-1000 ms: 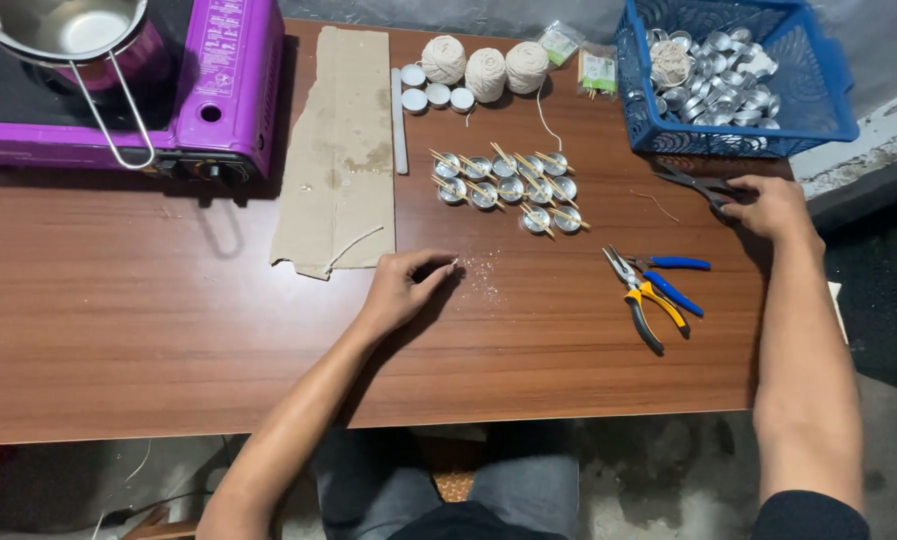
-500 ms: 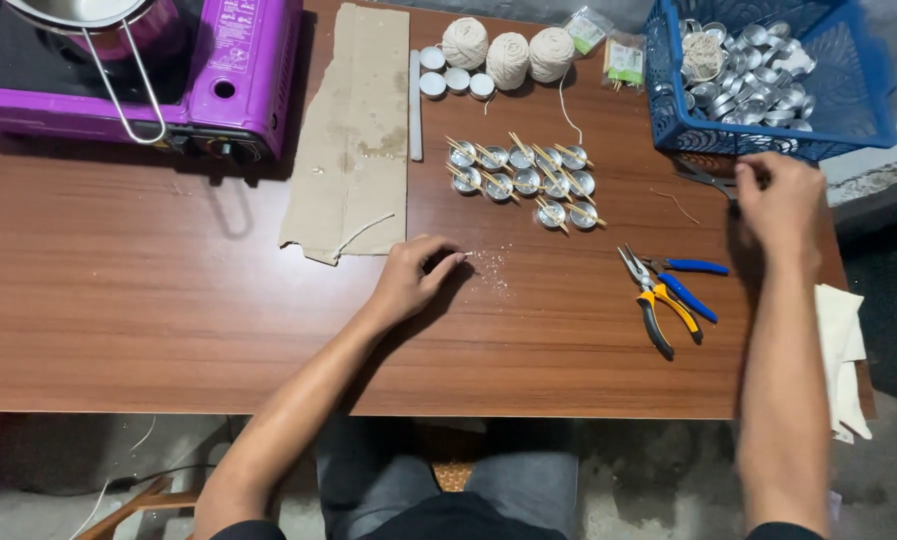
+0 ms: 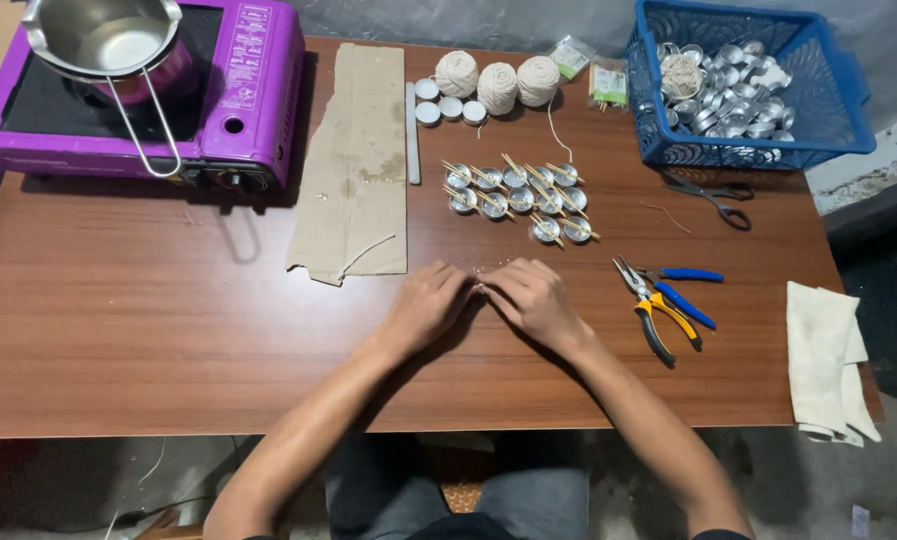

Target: Trimming and crimping metal bases onto candle wicks using pliers at a workshop table.

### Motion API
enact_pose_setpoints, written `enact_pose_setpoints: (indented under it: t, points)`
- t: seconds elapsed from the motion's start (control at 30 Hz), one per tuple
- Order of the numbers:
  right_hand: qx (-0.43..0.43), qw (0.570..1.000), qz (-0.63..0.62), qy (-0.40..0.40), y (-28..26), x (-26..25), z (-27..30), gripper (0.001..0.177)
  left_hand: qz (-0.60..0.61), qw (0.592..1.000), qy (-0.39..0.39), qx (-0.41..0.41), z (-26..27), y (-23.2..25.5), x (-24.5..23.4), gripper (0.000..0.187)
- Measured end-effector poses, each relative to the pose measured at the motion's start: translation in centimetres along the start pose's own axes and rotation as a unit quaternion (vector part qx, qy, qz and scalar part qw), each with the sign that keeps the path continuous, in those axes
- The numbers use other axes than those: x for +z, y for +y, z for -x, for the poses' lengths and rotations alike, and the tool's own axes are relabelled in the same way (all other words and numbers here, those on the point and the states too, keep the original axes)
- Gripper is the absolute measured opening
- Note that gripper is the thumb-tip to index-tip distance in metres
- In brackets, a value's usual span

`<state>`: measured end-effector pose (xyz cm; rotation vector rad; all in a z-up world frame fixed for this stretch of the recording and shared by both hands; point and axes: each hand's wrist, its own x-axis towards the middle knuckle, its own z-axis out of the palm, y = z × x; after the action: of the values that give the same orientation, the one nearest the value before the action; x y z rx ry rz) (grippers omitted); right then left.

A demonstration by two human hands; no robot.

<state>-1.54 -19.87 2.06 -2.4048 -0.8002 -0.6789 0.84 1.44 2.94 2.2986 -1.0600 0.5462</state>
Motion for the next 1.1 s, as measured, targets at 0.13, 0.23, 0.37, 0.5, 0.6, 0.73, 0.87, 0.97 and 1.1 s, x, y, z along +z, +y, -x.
enact_pose_setpoints:
  t: [0.13, 0.23, 0.37, 0.5, 0.6, 0.73, 0.87, 0.97, 1.1]
  points:
    - [0.005, 1.0, 0.023, -0.016, 0.5, -0.1, 0.8, 0.005, -0.024, 0.999, 0.026, 0.028, 0.5, -0.6, 1.5, 0.009]
    - [0.019, 0.999, 0.034, -0.033, 1.8, 0.4, 1.6, 0.004, -0.006, 0.999, 0.02, 0.028, 0.1, 0.0, 0.7, 0.005]
    - [0.068, 0.99, 0.107, -0.061, 4.0, 0.0, 2.3, 0.009, 0.097, 0.995, 0.021, -0.033, -0.7, 0.1, -0.7, 0.011]
    - [0.102, 0.986, 0.102, -0.084, 5.1, -0.7, 2.8, 0.017, 0.126, 0.99, 0.025, -0.065, -0.3, -1.0, 0.3, 0.008]
    - [0.16, 0.986, 0.048, -0.001, 6.8, -3.4, 0.5, 0.012, 0.13, 0.989, 0.024, -0.071, -0.2, -1.0, 0.4, 0.009]
    - [0.239, 0.968, 0.021, 0.076, 14.1, -6.8, -4.2, 0.012, 0.13, 0.989, 0.026, -0.069, -0.1, -1.4, 0.9, 0.01]
    - [0.341, 0.927, 0.14, 0.07, 28.5, -3.2, -5.0, 0.01, 0.136, 0.988, 0.025, -0.067, 0.0, -1.4, 0.9, 0.013]
    - [0.387, 0.906, 0.163, 0.061, 34.9, -0.6, -5.3, 0.012, 0.147, 0.986, 0.024, -0.075, -0.2, -1.5, 0.8, 0.013]
    - [0.44, 0.874, 0.196, 0.06, 33.8, -0.5, -7.6, 0.014, 0.156, 0.983, 0.021, -0.089, -0.1, -1.7, 1.0, 0.013]
